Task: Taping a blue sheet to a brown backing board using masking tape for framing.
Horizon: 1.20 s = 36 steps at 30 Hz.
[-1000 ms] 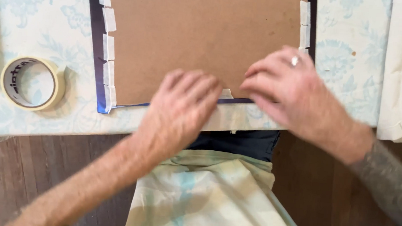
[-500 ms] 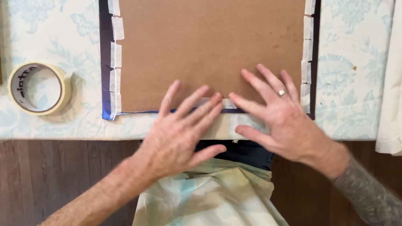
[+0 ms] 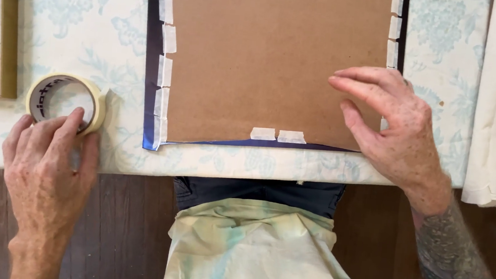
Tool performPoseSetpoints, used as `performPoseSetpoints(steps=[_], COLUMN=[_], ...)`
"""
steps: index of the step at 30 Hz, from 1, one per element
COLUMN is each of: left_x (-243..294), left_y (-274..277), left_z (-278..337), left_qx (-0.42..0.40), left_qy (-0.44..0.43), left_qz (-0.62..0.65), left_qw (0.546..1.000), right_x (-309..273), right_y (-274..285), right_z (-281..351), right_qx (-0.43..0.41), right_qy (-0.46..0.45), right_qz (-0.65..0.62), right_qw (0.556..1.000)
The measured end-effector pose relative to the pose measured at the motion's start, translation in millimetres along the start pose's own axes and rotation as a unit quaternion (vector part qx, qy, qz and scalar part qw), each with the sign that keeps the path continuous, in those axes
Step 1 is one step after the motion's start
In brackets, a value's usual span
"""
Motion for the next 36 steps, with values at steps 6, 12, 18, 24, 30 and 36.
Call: performPoseSetpoints(steps=[6,12,18,24,30,36], left_x=[-2,43,59,56,42,40], left_y=[-2,39,66,62,48,32], left_z=[5,-15,-22,-24,-39,-41], left_qx=[-0.024,0.015,0.04,-0.004,-0.147,-0.181], left_qy=[0.074,0.15,0.113,0.111,0.16,0.132], left_qz=[0.106,0.286,0.291,0.289,0.301,0.276], left_qw=[0.991,0.946,0.949,0.951,0.928,0.935], right_x=[-25,-92,-131,-130,-113,-115], right_y=[-32,-107,-126,-137,-143,-146], right_z=[-21,-46,-62,-63,-59,-56], right_qx=[-0.028,-0.109,-0.133,-0.11,-0.103,-0.153], right_qy=[-0.045,-0.009,-0.123,-0.161,-0.184,-0.131], right_qz=[-0.067,-0.203,-0.288,-0.337,-0.307,-0.303], right_qw=[0.996,0.973,0.94,0.921,0.928,0.932])
Point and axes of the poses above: each hand's wrist, its own z-axis away from the middle knuckle, its own y-axis out of the back of the hand, x = y × z, the point moved 4 cm from there along -z, towards the middle knuckle, and after that the axes turned 11 degrees about x, right-handed, at the moved point
